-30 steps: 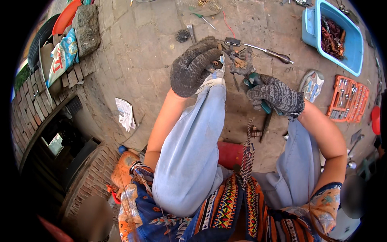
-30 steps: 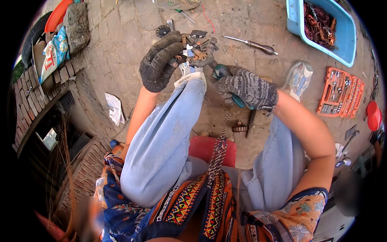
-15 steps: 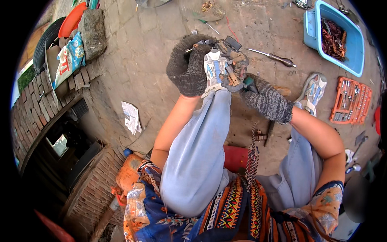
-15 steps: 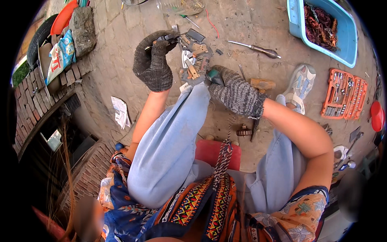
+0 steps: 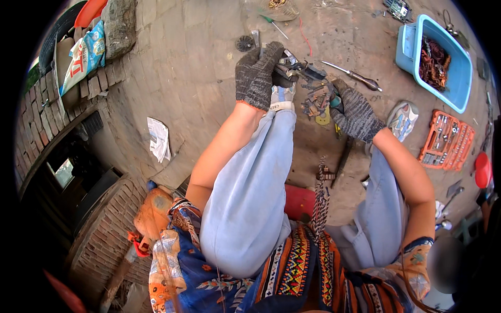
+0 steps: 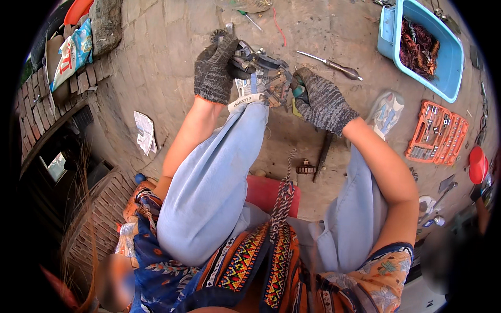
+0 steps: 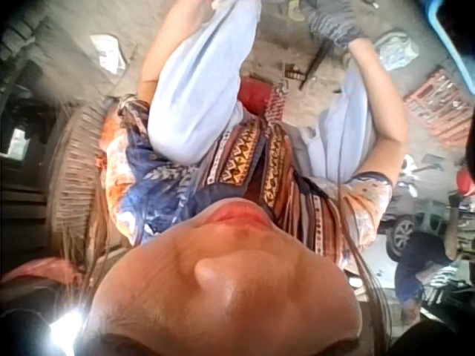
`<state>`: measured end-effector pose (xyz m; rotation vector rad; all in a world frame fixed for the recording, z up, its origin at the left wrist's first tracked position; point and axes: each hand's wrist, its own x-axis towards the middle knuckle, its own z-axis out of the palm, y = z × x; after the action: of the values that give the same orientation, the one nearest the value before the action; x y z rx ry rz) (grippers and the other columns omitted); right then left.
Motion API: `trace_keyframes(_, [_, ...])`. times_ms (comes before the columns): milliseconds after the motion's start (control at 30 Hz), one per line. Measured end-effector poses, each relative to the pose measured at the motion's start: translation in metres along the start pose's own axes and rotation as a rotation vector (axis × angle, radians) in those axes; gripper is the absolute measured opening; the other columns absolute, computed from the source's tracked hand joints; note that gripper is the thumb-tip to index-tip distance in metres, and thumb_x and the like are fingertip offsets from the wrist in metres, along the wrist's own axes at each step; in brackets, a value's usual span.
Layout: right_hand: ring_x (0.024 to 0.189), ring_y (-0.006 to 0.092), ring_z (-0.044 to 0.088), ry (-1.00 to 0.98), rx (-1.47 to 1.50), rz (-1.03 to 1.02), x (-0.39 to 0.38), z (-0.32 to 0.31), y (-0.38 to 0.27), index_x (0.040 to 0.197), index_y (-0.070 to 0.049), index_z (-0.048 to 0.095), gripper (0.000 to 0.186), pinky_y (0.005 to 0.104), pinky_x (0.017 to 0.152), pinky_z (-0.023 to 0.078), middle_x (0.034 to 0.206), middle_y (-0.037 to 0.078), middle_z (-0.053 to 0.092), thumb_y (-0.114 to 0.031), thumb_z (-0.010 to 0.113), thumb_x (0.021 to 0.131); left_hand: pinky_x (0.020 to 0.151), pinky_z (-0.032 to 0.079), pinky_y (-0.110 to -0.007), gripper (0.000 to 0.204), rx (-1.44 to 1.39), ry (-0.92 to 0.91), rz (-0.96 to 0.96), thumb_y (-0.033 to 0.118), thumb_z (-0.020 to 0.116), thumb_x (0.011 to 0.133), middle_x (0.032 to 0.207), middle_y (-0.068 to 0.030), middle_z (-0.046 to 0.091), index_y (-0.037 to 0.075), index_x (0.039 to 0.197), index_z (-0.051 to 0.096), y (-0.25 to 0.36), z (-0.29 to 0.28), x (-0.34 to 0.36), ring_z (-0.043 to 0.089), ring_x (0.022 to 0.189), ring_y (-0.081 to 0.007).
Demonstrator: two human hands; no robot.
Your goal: The person sits cross-legged on a stool and uses pliers, a hammer, and a screwdriver to disassemble and manipulate a small mechanical component. They repeatedly strike the part with a hammer and use pliers to adjust or remove small pieces, working over a concrete floor scattered with tools and parts.
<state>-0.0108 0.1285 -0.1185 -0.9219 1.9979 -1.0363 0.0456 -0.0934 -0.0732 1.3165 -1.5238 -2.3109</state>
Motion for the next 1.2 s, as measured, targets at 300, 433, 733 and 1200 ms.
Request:
trace_keyframes(300, [0.093,0.04,0.054,0.067,-0.271,-0.119,-0.015,-0.018,0.026,0.111,-0.001,0.049,0.042,0.0453,0.083,0.044,0.099,0.021,0.055,-0.014,0.062,0.073,0.048,0.055,-0.031,0.02,0.033,-0.267,-0.248,0.024,0.064,0.085,0.071,-0.0067,0.062,0.004,0.091,0.062,-0.009,-0.003,0.01,0.062,0.059,-0.0165])
trace_keyframes(433, [0.086,0.0364,0.055,-0.008,-0.518,-0.081,-0.029,-0.058,0.0,0.104,-0.003,0.053,0.034,0.0445,0.079,0.044,0.092,0.019,0.055,-0.016,0.063,0.074,0.052,0.054,-0.032,0.021,0.005,-0.384,-0.465,0.025,0.063,0.085,0.076,-0.0057,0.064,0.006,0.091,0.063,-0.019,0.01,0.003,0.062,0.062,-0.0143])
trace_keyframes(733, [0.082,0.0356,0.055,-0.017,-0.614,-0.006,-0.037,-0.103,-0.03,0.105,-0.005,0.054,0.037,0.0429,0.073,0.045,0.089,0.017,0.054,-0.01,0.064,0.069,0.064,0.055,-0.027,0.031,-0.178,-0.587,-0.522,0.032,0.054,0.091,0.093,-0.0069,0.065,0.005,0.106,0.06,-0.022,0.027,-0.002,0.066,0.08,-0.0177])
trace_keyframes(1200, [0.094,0.034,0.055,0.272,-0.245,0.068,-0.068,-0.044,0.015,0.112,-0.004,0.051,0.04,0.0423,0.083,0.043,0.099,0.017,0.056,-0.014,0.063,0.076,0.059,0.052,-0.025,0.025,0.264,-0.852,-0.249,0.023,0.057,0.091,0.08,-0.0055,0.064,0.004,0.107,0.061,-0.012,0.014,-0.007,0.063,0.068,-0.0125])
